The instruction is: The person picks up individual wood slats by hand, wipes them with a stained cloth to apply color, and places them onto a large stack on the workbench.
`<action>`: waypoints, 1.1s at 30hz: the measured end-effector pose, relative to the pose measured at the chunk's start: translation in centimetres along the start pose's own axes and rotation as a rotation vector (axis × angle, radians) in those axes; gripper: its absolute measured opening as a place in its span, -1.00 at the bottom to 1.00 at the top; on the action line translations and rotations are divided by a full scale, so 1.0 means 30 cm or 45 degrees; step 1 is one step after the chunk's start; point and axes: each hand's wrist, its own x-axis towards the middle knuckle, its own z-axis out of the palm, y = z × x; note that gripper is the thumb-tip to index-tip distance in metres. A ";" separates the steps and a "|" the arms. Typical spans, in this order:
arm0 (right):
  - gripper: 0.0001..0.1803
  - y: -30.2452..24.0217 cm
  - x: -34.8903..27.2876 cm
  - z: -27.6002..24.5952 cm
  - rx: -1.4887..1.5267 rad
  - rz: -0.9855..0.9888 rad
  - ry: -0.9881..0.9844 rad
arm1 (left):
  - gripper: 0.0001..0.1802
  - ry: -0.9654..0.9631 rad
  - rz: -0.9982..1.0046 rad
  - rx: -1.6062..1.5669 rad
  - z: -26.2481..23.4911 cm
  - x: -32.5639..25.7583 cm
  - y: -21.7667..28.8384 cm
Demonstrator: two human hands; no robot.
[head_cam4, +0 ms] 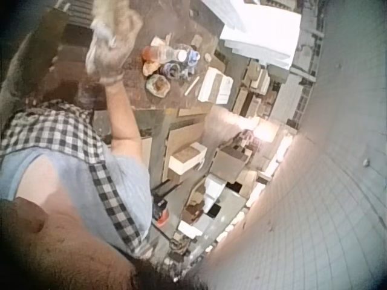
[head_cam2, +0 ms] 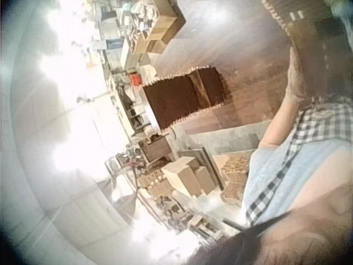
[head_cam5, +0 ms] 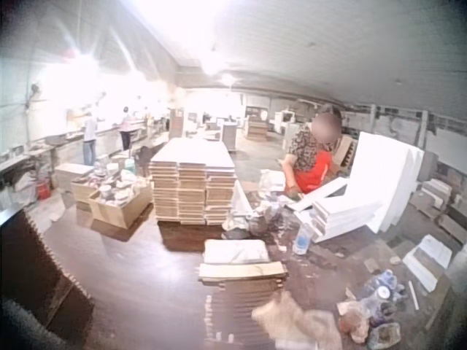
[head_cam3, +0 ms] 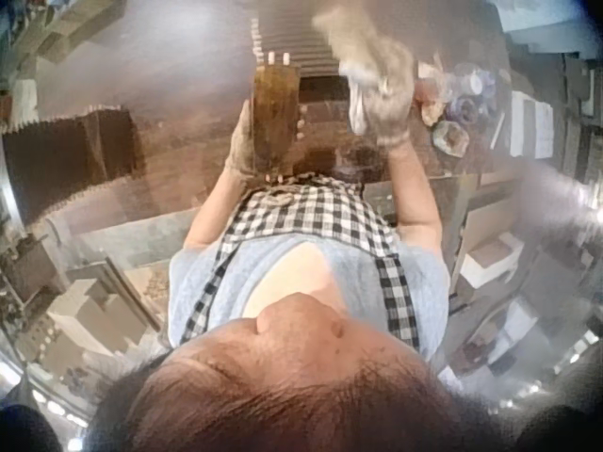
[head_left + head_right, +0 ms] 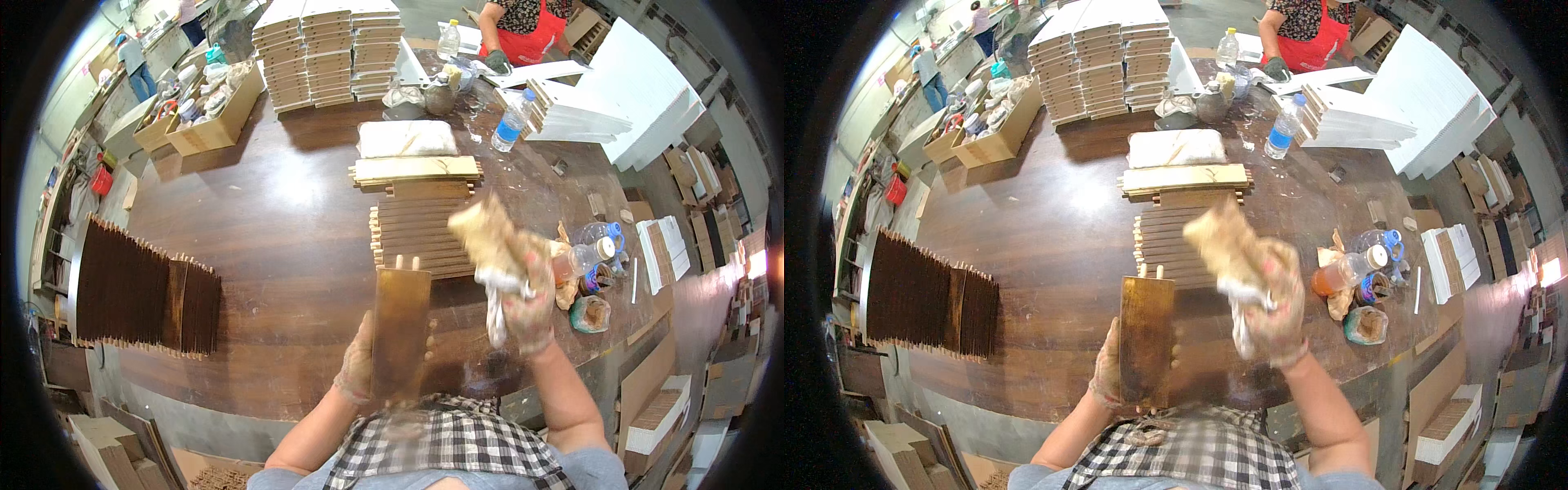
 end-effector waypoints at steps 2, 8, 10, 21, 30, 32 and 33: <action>-0.34 -0.023 -0.082 -0.014 -0.187 -0.020 -0.114 | -0.17 -0.024 0.022 -0.019 -0.007 0.007 0.001; -0.39 -0.009 -0.161 -0.033 0.090 0.292 -0.118 | -0.12 0.059 -0.021 0.123 0.036 0.003 -0.012; -0.40 -0.020 -0.146 -0.036 0.090 0.300 -0.115 | -0.11 0.085 -0.004 0.237 0.049 -0.003 -0.006; -0.42 -0.059 -0.127 -0.047 -0.176 0.130 -0.247 | -0.09 -0.008 -0.049 0.082 0.014 -0.013 -0.011; -0.31 -0.166 -0.114 0.034 0.117 0.042 -0.018 | -0.22 -0.026 0.022 0.039 0.013 0.019 -0.038; -0.45 -0.238 -0.100 0.105 -0.175 -0.186 -0.283 | -0.26 -0.392 0.093 0.355 -0.041 0.046 -0.073; -0.59 -0.261 -0.100 0.172 -0.220 -0.247 -0.341 | -0.27 -0.568 0.164 0.494 -0.076 0.061 -0.091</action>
